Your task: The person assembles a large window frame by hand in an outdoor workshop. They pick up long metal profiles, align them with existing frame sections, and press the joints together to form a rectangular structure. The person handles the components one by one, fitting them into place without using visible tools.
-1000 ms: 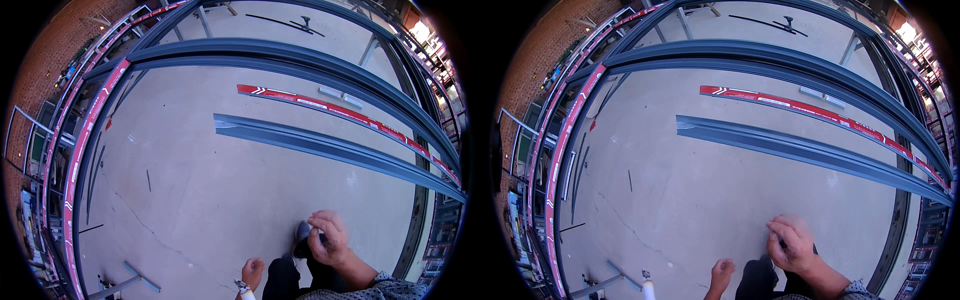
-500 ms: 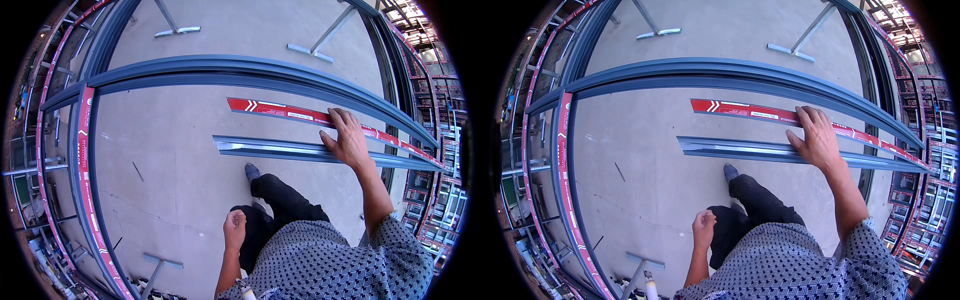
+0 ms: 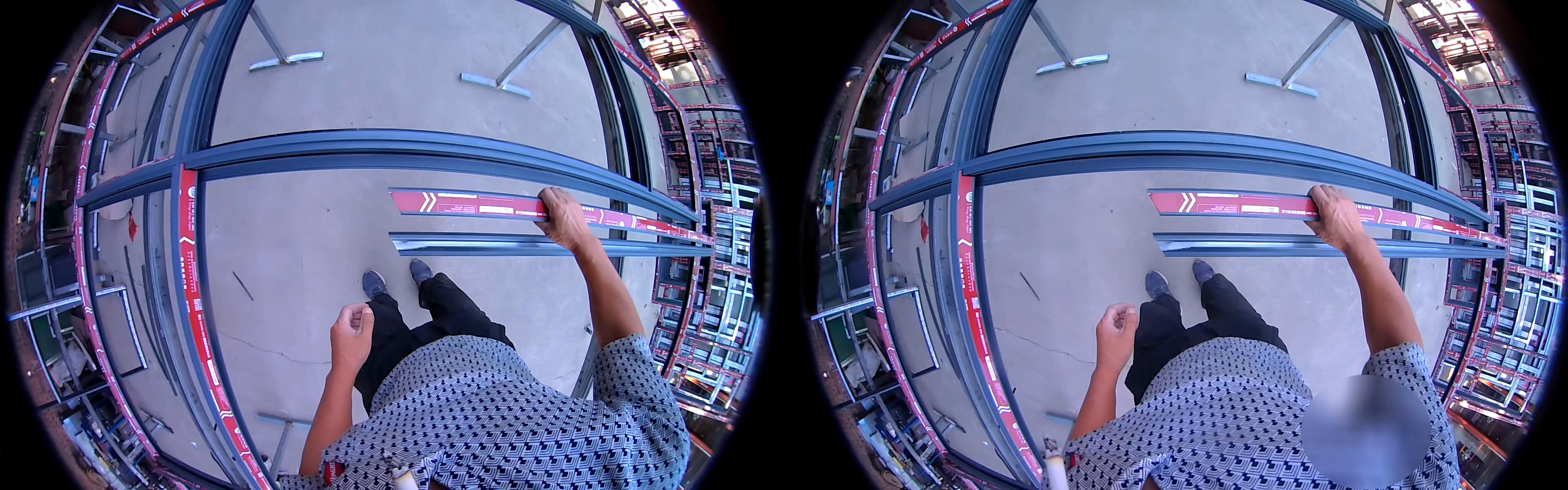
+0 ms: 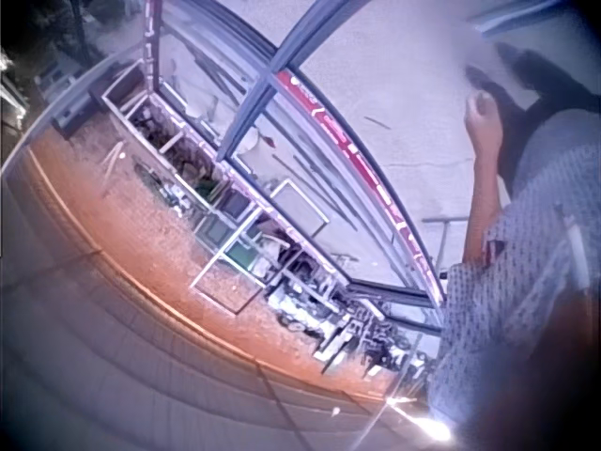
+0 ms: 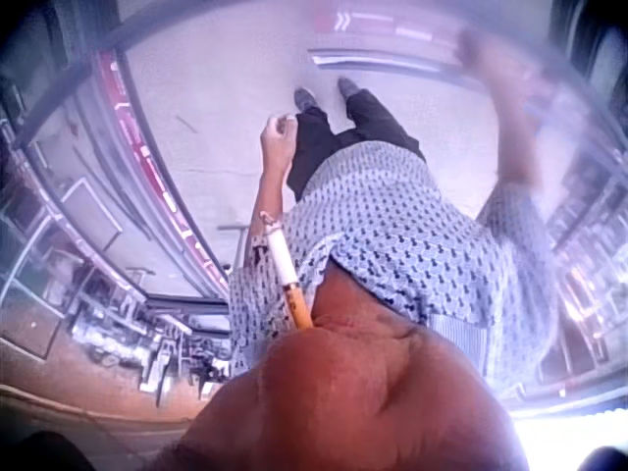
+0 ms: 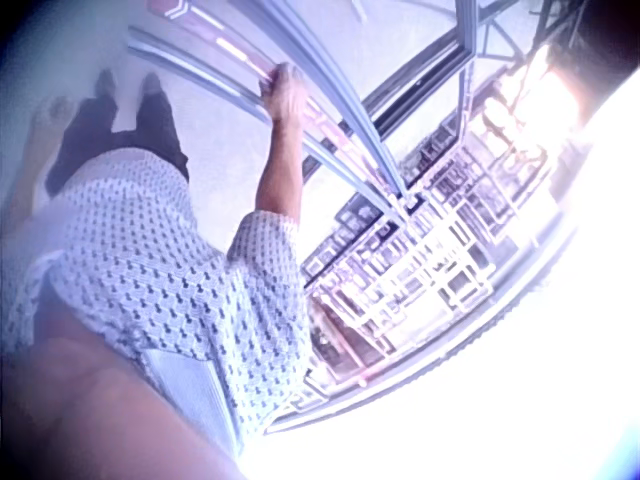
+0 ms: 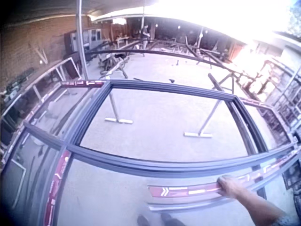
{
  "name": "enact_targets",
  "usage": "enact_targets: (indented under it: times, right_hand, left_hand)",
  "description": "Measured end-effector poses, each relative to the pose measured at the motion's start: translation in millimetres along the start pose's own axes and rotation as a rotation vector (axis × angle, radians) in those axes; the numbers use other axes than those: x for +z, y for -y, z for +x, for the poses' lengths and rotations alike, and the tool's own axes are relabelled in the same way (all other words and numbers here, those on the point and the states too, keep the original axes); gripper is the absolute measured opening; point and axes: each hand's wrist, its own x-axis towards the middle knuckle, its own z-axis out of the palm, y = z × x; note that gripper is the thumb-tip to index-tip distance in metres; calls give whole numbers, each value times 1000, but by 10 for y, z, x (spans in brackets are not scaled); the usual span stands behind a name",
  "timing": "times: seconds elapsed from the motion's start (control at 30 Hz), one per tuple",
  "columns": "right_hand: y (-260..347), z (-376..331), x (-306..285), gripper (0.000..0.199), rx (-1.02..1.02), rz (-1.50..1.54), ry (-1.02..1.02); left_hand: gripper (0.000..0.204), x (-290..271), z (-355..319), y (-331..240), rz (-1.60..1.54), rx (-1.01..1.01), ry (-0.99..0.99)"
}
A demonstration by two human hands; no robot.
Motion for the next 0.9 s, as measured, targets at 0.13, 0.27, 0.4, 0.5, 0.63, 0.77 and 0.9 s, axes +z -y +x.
enact_targets:
  times: [0.13, 0.27, 0.4, 0.5, 0.63, 0.77, 0.9]
  right_hand:
    - [361, 76, -298, 43, -29, -37, -206]
    - [769, 277, -470, 46, -102, -2, -360]
    - [1193, 529, -503, 43, -203, 22, -427]
    - [1449, 672, -459, 44, -316, 39, -403]
    - [1607, 827, -469, 40, -366, 68, -355]
    - [1628, 924, -520, 37, -371, 48, -300]
    - [1557, 978, -549, 35, -350, -18, -348]
  left_hand:
    - [29, -205, 283, -582, -46, 91, 36]
    - [43, -27, 642, -1153, -295, 114, 140]
    - [61, 177, 962, -1823, -638, 66, 144]
    - [61, 208, 1180, -2199, -811, 23, 26]
    - [51, 76, 1457, -2235, -848, -117, -83]
    - [46, -162, 1720, -2086, -885, -61, -75]
    - [45, -494, 2029, -1904, -911, -15, -41]
